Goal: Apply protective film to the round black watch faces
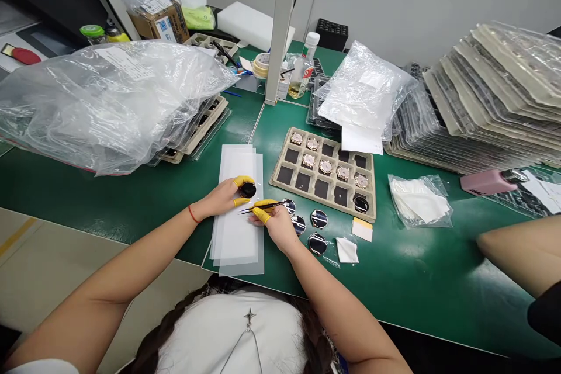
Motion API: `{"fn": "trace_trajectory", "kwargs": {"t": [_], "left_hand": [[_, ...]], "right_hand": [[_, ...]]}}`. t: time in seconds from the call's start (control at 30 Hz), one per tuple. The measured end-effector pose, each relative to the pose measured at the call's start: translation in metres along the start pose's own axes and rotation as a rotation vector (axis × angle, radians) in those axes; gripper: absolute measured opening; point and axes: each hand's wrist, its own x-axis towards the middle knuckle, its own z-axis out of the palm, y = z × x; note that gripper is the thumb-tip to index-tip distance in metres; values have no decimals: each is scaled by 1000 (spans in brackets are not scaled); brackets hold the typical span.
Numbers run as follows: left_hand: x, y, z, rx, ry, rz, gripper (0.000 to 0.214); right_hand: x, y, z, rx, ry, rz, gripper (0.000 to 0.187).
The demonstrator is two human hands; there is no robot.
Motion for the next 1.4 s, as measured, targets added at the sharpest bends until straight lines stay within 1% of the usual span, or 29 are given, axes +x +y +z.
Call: {"fn": "trace_trajectory", "kwargs": {"t": [0.2,0.33,0.57,0.7,0.77,0.83,0.9,0.97,1.03,1.1,1.13,1.2,1.27,1.33,1.4], "left_hand": [[-1,1,0,30,-12,-16,40],[-1,1,0,37,-10,-14,39],[-1,3,0,31,-3,-8,37],[-1,3,0,27,-6,-14,39],[-1,2,1,25,-6,-21,40],[-2,1,2,21,-7,-27,40],[-2,1,1,13,-3,-33,38],[-3,4,0,-7,1,-55,37],[-5,16,-2,-37,9,-86,35],[-9,35,-3,-98,23,-101,33],[-12,48,-4,-141,33,-100,33],[-19,75,-3,-237,46,-93,36],[-25,99,1,-312,50,-72,40],[-30,118,6,-354,47,-52,43],[-32,130,12,-396,44,-47,45]], "right_hand": [[3,5,-1,-2,59,-32,44],[6,9,-3,-24,39,-26,43],[7,6,-1,-70,38,-14,44],[7,6,-1,-131,25,-28,39],[1,3,-1,-218,10,-65,35],[-10,-5,-1,-303,2,-139,31],[-27,-18,-3,-366,4,-229,27],[-48,-34,-8,-424,49,-318,28],[-68,-51,-17,-461,155,-394,27],[-86,-65,-28,-434,266,-449,21],[-94,-70,-33,-396,301,-469,20],[-106,-77,-40,-301,319,-488,20],[-115,-79,-43,-216,304,-486,22],[-121,-79,-44,-161,280,-461,23],[-126,-78,-45,-128,264,-442,23]]}}
